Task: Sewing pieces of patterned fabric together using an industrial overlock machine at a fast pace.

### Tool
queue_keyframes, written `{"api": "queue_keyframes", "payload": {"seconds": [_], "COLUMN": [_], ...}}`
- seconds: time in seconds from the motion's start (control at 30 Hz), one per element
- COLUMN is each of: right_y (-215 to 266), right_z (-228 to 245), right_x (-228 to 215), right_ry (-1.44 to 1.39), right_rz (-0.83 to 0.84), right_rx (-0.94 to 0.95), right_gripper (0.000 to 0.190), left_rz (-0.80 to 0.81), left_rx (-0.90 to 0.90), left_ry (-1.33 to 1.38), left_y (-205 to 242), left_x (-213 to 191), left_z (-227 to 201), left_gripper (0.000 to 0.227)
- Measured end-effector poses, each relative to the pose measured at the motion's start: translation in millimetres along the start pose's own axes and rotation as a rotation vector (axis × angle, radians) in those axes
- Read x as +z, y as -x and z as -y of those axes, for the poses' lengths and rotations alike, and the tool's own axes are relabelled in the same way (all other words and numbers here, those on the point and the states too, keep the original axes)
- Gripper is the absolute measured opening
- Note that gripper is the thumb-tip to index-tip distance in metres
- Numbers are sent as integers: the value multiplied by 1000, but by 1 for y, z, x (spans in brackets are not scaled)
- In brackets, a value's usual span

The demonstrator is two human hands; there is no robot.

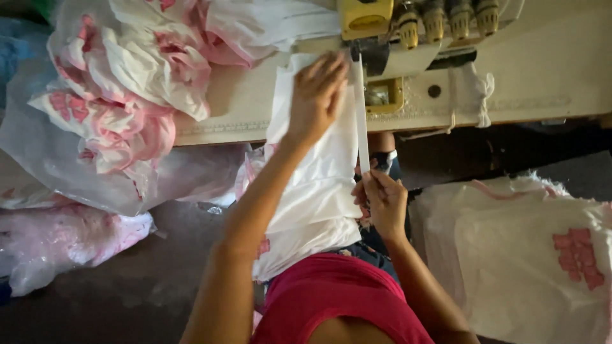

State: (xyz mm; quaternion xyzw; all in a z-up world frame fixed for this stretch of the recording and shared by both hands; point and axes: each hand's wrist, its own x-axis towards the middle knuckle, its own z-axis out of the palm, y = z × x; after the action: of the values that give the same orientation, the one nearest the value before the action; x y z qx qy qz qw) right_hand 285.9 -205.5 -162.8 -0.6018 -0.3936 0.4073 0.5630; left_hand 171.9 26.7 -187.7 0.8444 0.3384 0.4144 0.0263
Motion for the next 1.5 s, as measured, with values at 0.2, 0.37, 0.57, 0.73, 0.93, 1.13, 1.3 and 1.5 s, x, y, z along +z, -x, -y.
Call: {"api": "queue_keyframes", "payload": {"seconds": [0.2, 0.37, 0.57, 0.73, 0.93, 1.13, 1.3, 1.5], "right_y": [98, 10, 38, 75, 42, -6, -57, -109], "right_z": [-55, -84, -153, -9, -6, 19, 35, 29], "right_x": [-36, -3, -22, -33, -18, -1, 13, 30], "right_ry": [183, 153, 21, -267, -417, -491, -401, -347], "right_rz": [159, 218, 266, 167, 54, -10, 13, -37], "right_rx": [308, 227, 309, 543, 420, 354, 147, 71], "right_gripper": [27, 32, 24, 17, 18, 25, 23, 25], "left_rz": [345, 664, 210, 132, -49, -163, -276, -373], "left_rx": [-391, -805, -1186, -1248, -1373, -1237, -1136, -1146], "left_ry": [-110, 200, 531, 430, 485, 581, 712, 965], "left_y": [69, 177, 261, 204, 198, 153, 104, 39], "left_x": [-136, -117, -115, -179, -167, -155, -142, -140], "left_z": [26, 78, 60, -6, 43, 89, 127, 154], "left_gripper": [42, 53, 45, 33, 26, 27, 25, 27]}}
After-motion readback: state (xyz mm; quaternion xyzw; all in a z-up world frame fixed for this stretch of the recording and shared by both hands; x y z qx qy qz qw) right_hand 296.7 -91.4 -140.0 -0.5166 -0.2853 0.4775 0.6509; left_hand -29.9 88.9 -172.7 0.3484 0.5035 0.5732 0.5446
